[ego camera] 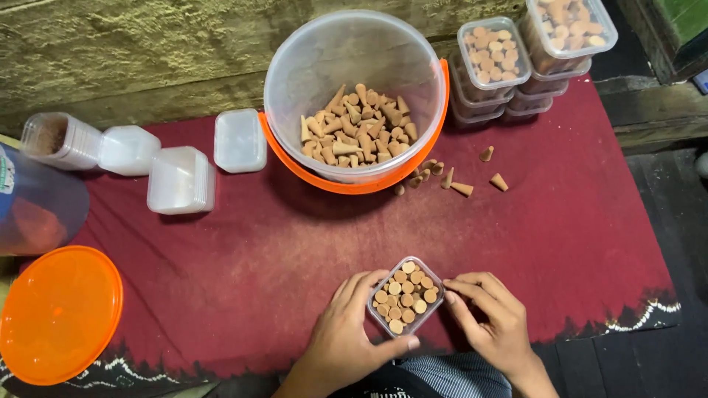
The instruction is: The person is sorting incense cones by picking them from a large bucket and placing them into a small plastic container.
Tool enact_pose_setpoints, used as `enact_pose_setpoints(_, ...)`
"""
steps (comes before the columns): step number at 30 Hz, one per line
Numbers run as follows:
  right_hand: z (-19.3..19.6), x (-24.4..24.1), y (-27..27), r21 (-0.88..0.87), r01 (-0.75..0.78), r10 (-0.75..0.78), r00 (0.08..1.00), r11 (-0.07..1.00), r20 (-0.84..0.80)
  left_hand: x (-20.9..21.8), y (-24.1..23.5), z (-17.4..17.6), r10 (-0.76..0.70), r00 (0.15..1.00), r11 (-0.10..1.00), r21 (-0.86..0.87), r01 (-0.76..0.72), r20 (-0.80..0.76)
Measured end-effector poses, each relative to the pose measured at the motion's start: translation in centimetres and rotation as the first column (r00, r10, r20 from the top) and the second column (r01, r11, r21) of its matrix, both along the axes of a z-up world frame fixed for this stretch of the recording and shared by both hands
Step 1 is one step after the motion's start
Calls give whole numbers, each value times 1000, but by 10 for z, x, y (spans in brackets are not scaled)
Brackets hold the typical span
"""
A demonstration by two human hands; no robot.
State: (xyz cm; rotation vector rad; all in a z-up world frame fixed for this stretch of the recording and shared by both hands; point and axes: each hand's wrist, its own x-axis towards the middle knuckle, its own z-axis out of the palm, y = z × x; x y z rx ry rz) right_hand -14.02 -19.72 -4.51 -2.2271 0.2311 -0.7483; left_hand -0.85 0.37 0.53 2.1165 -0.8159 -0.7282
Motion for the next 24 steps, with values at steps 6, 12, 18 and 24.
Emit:
enact_pose_setpoints(6,9,30,-27,-17,-18,17,999,1000,-27,-3,5,-16,-136,970,983,-96,158,199)
enact_pose_setpoints(12,8,80,-51,-180,52,-86,979,982,-182,1,5,-24,-130,924,930,-278,239,359)
enact_pose_setpoints(18,-9,124,-60,-298,-24,-61,960,954,-275,2,9,-33,-142,919,929,-272,252,368)
enact_pose_setpoints(24,-9,133,-59,-390,1,-130,943,921,-307,5,10,-36,-123,934,926,-300,230,335)
